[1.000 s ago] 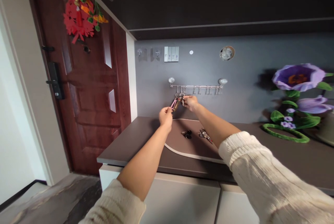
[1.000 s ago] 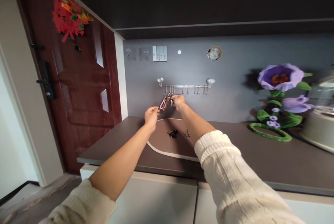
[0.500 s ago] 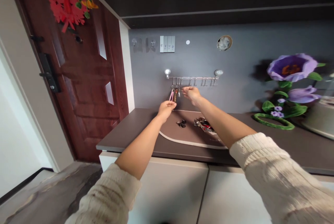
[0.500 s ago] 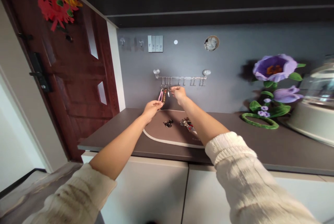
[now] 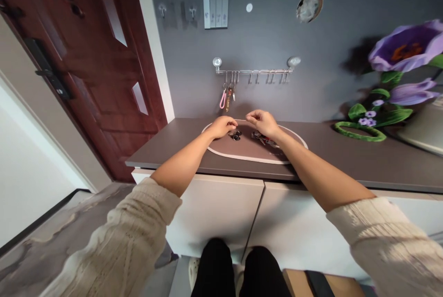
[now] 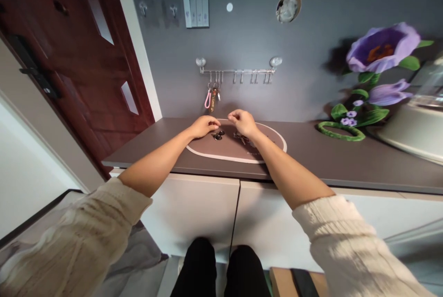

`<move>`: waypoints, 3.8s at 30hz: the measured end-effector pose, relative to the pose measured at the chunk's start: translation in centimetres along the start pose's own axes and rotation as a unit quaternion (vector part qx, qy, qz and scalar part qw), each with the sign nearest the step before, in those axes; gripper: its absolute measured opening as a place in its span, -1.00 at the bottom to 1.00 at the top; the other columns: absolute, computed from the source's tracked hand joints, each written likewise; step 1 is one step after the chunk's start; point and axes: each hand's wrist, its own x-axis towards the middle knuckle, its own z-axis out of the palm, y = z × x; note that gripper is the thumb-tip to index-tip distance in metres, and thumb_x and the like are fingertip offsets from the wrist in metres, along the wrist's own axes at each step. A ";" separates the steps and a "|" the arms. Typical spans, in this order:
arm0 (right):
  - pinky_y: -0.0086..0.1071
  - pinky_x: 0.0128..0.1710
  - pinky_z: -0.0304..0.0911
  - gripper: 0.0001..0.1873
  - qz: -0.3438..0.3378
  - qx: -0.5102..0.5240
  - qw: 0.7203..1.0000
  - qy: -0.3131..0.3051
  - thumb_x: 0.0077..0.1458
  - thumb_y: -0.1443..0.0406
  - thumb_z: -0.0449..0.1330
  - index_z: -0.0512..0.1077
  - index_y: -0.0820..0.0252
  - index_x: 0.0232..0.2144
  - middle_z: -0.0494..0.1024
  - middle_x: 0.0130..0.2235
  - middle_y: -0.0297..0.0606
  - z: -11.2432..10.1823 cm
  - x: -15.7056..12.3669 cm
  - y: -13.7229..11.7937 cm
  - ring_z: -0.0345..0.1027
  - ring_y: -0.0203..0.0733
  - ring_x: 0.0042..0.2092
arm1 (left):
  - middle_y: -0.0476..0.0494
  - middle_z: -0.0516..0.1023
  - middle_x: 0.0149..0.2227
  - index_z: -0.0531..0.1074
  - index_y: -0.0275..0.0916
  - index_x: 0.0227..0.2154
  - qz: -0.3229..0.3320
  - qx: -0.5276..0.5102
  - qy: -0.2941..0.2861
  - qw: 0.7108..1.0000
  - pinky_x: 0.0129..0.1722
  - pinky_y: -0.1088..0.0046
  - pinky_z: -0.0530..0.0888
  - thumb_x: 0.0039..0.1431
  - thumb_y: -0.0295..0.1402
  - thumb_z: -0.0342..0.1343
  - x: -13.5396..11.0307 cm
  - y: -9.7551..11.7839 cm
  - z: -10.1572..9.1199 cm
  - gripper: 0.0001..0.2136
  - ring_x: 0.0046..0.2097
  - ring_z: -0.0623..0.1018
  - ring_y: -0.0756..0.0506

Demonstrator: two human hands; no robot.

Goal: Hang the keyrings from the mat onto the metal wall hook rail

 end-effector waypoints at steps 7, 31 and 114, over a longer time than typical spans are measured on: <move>-0.44 -0.28 0.14 -0.89 -0.036 -0.134 0.988 -0.069 -0.05 0.33 0.16 0.47 0.19 -0.41 0.52 -0.40 -0.27 0.3 -0.2 0.5 0.29 -0.28 -0.38 | -0.09 0.54 -0.41 0.53 -0.21 -0.49 0.040 0.029 -0.039 0.998 -0.29 0.48 0.36 -0.18 -0.52 0.16 0.2 -0.8 0.2 -0.86 -0.38 0.48 -0.03; -0.46 -0.32 0.11 -0.85 -0.086 -0.223 0.965 -0.109 -0.05 0.36 0.13 0.49 0.17 -0.39 0.53 -0.38 -0.26 1.3 0.3 0.4 0.33 -0.24 -0.34 | -0.05 0.50 -0.47 0.48 -0.26 -0.52 0.006 0.110 0.011 0.994 -0.29 0.52 0.29 -0.02 -0.46 0.03 0.3 0.6 -0.2 -0.87 -0.41 0.41 0.00; -0.53 -0.54 0.30 -0.83 0.219 0.393 0.883 0.134 0.03 0.45 0.02 0.27 0.24 -0.58 0.33 -0.64 -0.40 2.8 12.2 -6.0 0.20 -0.47 -0.60 | -0.12 0.48 -0.38 0.41 -0.25 -0.46 -0.017 0.186 0.159 0.970 -0.28 0.46 0.27 0.12 -0.41 -0.11 0.6 0.9 0.5 -0.80 -0.31 0.41 -0.04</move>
